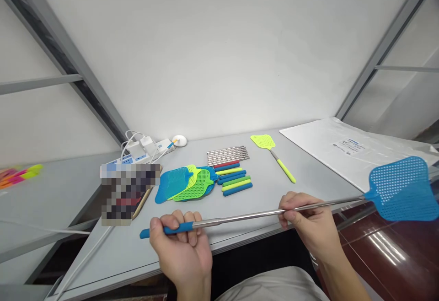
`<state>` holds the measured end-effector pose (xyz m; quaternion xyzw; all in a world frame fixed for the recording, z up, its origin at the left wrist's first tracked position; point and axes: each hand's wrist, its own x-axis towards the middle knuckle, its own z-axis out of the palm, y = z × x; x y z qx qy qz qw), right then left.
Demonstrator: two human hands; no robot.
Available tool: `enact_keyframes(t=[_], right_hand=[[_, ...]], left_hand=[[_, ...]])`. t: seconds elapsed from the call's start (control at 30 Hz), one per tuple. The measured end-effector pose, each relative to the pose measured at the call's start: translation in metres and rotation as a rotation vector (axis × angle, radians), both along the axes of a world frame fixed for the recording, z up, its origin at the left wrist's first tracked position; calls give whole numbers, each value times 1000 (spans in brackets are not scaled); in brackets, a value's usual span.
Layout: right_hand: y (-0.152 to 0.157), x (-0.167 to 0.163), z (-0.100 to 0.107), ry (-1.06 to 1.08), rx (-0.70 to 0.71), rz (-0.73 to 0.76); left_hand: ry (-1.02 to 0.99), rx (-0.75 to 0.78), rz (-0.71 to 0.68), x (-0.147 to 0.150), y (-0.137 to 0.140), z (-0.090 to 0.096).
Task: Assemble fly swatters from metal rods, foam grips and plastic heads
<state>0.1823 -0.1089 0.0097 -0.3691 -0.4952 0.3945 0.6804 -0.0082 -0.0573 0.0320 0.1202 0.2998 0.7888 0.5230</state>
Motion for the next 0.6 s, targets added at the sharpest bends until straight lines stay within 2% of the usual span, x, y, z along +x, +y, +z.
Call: enact_keyframes(t=[0.1,0.17,0.23,0.33,0.43,0.6], right_hand=[[5,-23,0,-22,14,83],[8,-34,-1,11,4,56],[10,-37,-1,-30,-42,8],[8,-29,0,-118,-75,12],[4,-23,1,-125,-29,-23],[7,-34,4,-77,8,-6]], left_hand=[[-24,-28,-162,21,-9,-7],[-15,-37,-227,30,-15,-11],[18,-17,-207,30,-17,-12],[48,-5,-170,23,-14,-12],[45,-16,-173,19,-12,-10],[-25,-14,-178,27,-16,-8]])
